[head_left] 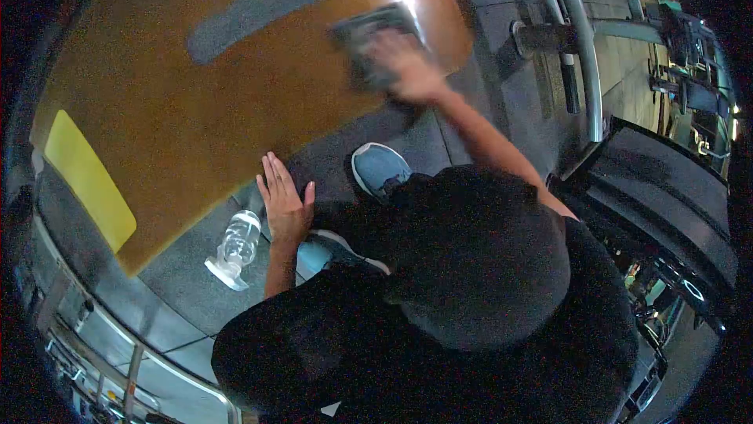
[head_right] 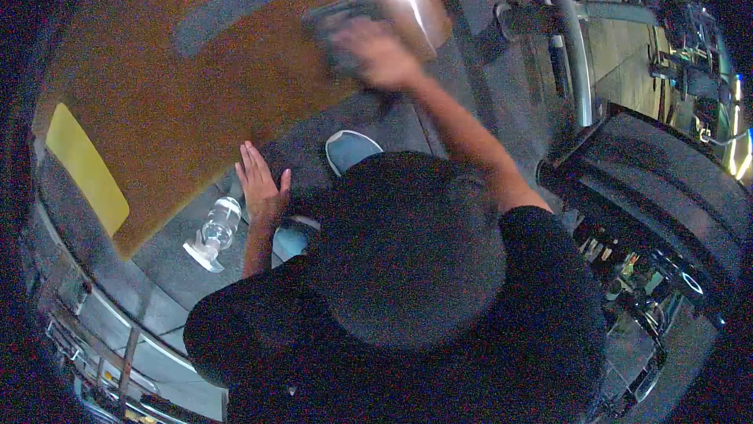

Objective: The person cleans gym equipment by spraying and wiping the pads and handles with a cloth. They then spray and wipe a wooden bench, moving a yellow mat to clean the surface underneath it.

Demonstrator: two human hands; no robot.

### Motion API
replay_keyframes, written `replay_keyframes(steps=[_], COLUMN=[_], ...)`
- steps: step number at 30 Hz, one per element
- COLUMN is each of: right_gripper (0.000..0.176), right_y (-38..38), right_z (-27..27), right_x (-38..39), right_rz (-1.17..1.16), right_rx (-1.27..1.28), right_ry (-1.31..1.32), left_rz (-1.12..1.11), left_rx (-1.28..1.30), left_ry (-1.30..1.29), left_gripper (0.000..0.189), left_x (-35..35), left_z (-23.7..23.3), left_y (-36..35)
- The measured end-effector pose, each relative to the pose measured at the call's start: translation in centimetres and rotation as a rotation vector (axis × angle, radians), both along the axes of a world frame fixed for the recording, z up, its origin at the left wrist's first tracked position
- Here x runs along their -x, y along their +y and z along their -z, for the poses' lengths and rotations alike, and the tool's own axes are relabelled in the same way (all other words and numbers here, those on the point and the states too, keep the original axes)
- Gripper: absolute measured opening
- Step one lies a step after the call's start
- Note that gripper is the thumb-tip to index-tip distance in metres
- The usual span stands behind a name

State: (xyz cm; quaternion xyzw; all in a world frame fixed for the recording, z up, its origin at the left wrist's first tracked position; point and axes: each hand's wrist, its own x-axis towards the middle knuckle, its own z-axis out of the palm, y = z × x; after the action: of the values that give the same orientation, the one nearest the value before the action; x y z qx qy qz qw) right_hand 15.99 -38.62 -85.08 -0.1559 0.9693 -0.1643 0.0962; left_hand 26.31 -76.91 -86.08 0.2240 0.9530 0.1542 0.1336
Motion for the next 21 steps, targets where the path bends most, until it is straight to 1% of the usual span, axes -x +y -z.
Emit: replay_keyframes(steps=[1,2,3,4,5,7,8,10,11,12,13,14,15,16,17,18,19,20,21], right_gripper=[0.078,0.078,0.078,0.081,0.082,0.08,0.08,0.082,0.085,0.085,0.085,0.081,0.075,0.065,0.057,0.055,0.054,0.06,0.069], right_y=[4.8,10.5,15.4,17.4,18.2,17.7,16.9,14.0,11.1,6.5,3.2,-0.4,-4.3,-7.3,-10.4,-13.5,-16.5,-19.4,-21.8], right_z=[0.8,4.8,7.7,7.6,7.1,7.7,8.1,8.9,8.1,5.2,5.6,4.3,4.0,2.2,1.9,1.1,1.6,2.3,2.6], right_x=[-0.9,-2.2,-2.2,-1.7,-0.7,1.3,1.4,2.2,2.4,3.2,3.5,4.0,4.9,6.4,6.7,7.0,7.2,6.9,6.1], right_rz=[0.188,0.318,0.399,0.527,0.624,0.638,0.634,0.637,0.554,0.472,0.402,0.329,0.31,0.215,0.065,0.001,-0.116,-0.22,-0.355], right_rx=[-0.035,-0.046,-0.012,0.055,-0.016,-0.141,-0.137,-0.257,-0.127,-0.095,-0.029,0.044,0.022,0.166,0.142,0.205,0.191,0.227,0.186], right_ry=[0.023,0.173,0.257,0.221,0.159,0.209,0.211,0.221,0.272,0.226,0.293,0.293,0.342,0.225,0.434,0.306,0.212,0.186,0.203], left_rz=[-0.003,-0.007,-0.008,-0.008,-0.014,-0.003,-0.007,-0.01,-0.013,-0.012,-0.007,0.0,0.0,0.003,0.015,0.018,0.023,0.033,0.046], left_rx=[-0.003,-0.001,0.013,0.026,0.027,-0.01,-0.007,0.0,0.002,-0.009,-0.022,-0.021,-0.021,-0.02,-0.018,-0.01,0.001,0.01,0.021], left_ry=[-0.019,-0.017,-0.012,-0.004,0.009,0.01,0.013,-0.014,-0.014,-0.01,-0.005,-0.006,-0.012,-0.018,-0.011,0.02,0.049,0.057,0.056], left_gripper=[0.091,0.091,0.09,0.089,0.089,0.088,0.088,0.088,0.088,0.089,0.089,0.089,0.089,0.089,0.089,0.088,0.088,0.088,0.088], left_x=[0.0,-0.1,-0.2,-0.2,0.1,0.0,-0.2,0.1,0.1,0.0,0.0,0.0,0.1,0.2,0.2,0.0,-0.1,0.0,-0.1], left_z=[0.1,0.2,0.2,0.2,0.1,-0.5,-0.7,-0.6,-0.6,-0.7,-0.7,-0.8,-0.8,-0.9,-0.7,-0.1,0.5,0.7,0.8], left_y=[0.0,0.1,0.3,0.3,0.5,0.4,0.4,0.4,0.4,0.4,0.4,0.4,0.5,0.4,0.3,0.3,0.1,0.0,-0.1])
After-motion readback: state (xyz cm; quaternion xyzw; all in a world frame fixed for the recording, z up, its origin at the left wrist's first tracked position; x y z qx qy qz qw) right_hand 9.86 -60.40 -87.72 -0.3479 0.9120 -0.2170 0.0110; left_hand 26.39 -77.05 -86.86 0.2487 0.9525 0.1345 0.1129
